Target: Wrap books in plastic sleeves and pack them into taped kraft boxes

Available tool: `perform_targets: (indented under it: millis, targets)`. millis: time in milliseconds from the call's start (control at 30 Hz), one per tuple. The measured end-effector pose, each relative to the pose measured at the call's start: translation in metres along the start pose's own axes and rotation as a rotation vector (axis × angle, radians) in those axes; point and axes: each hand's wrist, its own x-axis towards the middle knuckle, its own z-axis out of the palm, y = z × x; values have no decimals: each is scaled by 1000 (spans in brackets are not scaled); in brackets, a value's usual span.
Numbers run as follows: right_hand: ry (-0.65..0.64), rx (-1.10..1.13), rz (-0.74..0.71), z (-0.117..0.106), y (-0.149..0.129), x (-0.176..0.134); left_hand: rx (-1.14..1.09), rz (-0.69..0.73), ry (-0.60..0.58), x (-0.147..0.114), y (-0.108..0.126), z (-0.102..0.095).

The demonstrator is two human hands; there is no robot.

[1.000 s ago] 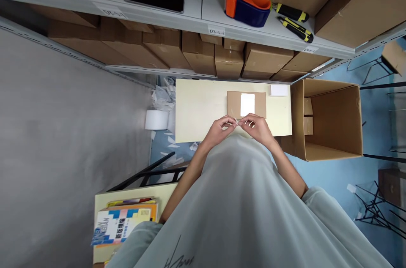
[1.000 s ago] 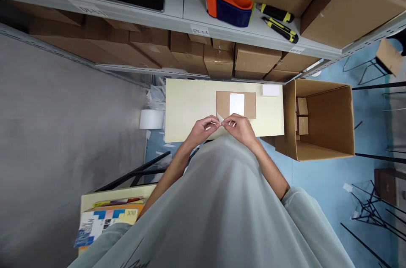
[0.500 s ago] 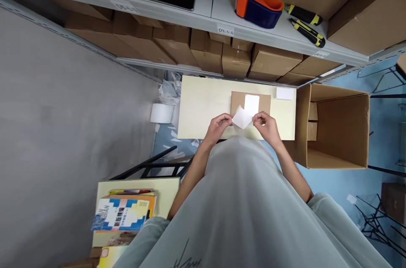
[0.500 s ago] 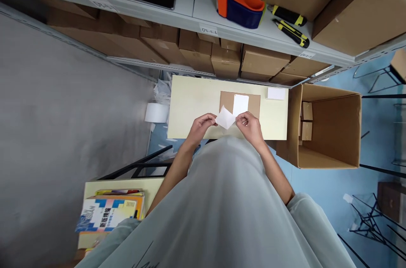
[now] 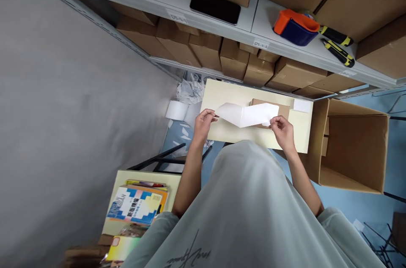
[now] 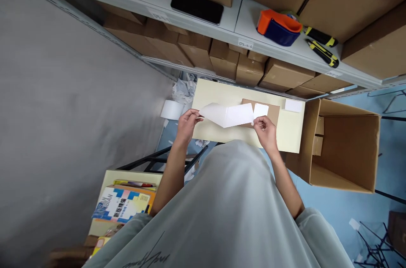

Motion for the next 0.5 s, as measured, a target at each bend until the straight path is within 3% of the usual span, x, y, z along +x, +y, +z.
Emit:
perform_targets:
  millis: [100,333,500]
  targets:
    - [-3,3,-17,16,-6,-2,8,-7,106,18,1,-31]
    - [15,28,-1,44,-13,-5,73,31,472,75,14,-115]
    - [49,34,-5,54,-17,-9,297,42,563,125,31,-161]
